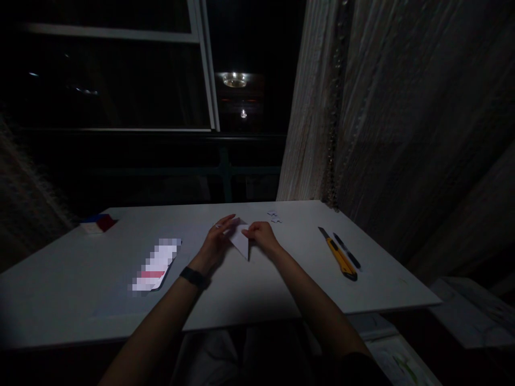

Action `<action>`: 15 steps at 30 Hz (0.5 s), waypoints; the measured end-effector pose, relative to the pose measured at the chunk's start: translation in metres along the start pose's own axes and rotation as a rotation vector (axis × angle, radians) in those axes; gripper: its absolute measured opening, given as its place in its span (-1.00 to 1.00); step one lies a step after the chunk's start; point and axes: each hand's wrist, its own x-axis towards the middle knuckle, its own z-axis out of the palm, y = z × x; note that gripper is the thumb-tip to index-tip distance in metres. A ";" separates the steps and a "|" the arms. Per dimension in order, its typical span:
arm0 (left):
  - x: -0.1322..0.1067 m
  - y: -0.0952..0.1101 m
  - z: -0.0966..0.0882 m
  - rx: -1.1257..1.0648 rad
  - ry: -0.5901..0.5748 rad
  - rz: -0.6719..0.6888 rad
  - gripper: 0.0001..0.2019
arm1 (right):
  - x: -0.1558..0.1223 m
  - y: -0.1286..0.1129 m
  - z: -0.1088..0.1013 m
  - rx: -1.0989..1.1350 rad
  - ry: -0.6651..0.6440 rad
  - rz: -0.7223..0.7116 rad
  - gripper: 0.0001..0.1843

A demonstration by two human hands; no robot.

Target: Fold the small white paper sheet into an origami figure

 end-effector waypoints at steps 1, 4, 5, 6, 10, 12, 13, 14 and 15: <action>0.000 0.003 -0.002 0.007 -0.021 0.014 -0.52 | -0.001 0.000 0.000 -0.005 -0.035 0.002 -0.63; 0.000 0.011 -0.004 0.144 0.026 0.086 -0.54 | -0.003 0.000 -0.003 -0.059 -0.090 -0.013 -0.64; 0.001 0.012 -0.004 0.198 0.027 0.107 -0.54 | -0.003 0.000 -0.005 -0.110 -0.089 -0.032 -0.67; 0.001 0.013 -0.004 0.268 0.025 0.129 -0.55 | -0.003 -0.001 -0.007 -0.185 -0.078 -0.065 -0.70; 0.004 0.006 -0.004 0.623 -0.031 0.157 -0.61 | -0.003 -0.004 -0.013 -0.586 -0.053 -0.285 -0.85; 0.006 -0.002 -0.007 0.744 -0.008 0.110 -0.56 | -0.003 -0.006 -0.014 -0.696 -0.120 -0.367 -0.87; 0.008 -0.005 -0.009 0.772 0.001 0.088 -0.55 | -0.004 -0.007 -0.014 -0.717 -0.167 -0.388 -0.86; 0.009 -0.008 -0.012 0.804 -0.009 0.070 -0.58 | -0.004 -0.007 -0.014 -0.729 -0.209 -0.401 -0.85; 0.010 -0.011 -0.014 0.840 -0.044 0.056 -0.63 | -0.005 -0.007 -0.014 -0.738 -0.236 -0.408 -0.84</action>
